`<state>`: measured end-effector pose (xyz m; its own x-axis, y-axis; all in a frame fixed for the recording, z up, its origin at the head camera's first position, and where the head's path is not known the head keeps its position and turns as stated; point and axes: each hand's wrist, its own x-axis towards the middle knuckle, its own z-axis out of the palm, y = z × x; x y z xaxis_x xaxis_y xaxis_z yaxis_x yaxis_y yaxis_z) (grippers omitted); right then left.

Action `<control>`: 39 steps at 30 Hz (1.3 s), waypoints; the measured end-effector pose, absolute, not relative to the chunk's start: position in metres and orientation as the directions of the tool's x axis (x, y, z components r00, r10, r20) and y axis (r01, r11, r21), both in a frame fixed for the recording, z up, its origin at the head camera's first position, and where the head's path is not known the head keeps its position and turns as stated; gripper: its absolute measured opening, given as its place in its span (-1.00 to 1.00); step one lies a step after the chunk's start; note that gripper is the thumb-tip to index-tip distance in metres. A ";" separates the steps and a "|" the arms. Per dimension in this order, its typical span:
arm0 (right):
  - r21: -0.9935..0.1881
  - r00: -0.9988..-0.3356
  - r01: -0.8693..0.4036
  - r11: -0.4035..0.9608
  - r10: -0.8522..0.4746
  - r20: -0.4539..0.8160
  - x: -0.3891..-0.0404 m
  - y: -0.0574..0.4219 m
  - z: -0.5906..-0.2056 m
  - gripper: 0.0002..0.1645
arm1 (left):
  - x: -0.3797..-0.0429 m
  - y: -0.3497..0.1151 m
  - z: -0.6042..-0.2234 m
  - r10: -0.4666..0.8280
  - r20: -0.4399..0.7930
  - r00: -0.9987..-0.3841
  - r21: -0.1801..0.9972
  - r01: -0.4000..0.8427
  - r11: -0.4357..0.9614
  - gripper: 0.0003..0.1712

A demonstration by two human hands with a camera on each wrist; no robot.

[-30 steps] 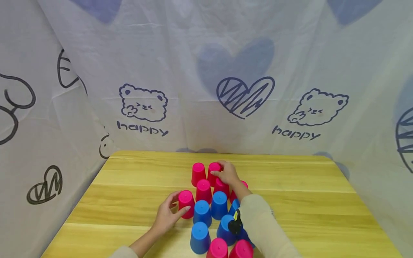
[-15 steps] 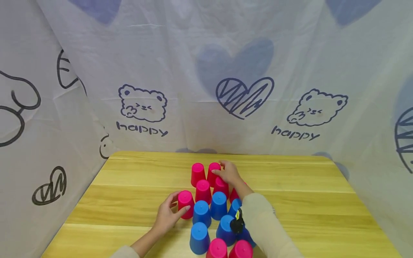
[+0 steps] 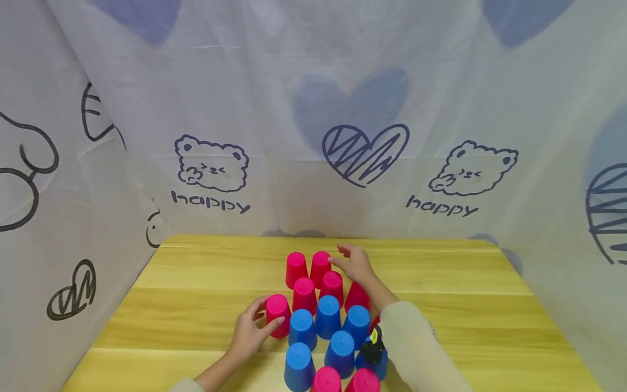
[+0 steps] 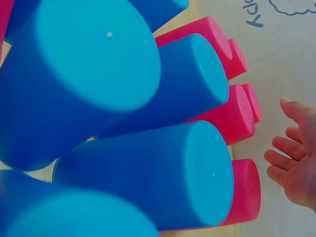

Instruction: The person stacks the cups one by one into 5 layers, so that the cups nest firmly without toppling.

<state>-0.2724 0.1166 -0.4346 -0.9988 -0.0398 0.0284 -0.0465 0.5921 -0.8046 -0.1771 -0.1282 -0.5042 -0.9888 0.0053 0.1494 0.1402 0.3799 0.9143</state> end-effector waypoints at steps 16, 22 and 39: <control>-0.825 -0.998 -0.047 0.563 -0.060 0.017 -0.250 0.137 -0.431 -0.43 | -0.184 -0.131 -0.491 -0.004 0.189 -0.982 0.896 0.171 0.409 -0.44; -0.822 -0.996 -0.057 0.566 -0.083 0.012 -0.246 0.148 -0.434 -0.43 | -0.188 -0.135 -0.485 -0.002 0.171 -0.985 0.893 0.154 0.423 -0.42; -0.827 -0.981 -0.138 0.545 -0.188 0.040 -0.230 0.177 -0.448 -0.40 | -0.190 -0.146 -0.455 0.028 0.180 -0.983 0.871 0.173 0.461 -0.41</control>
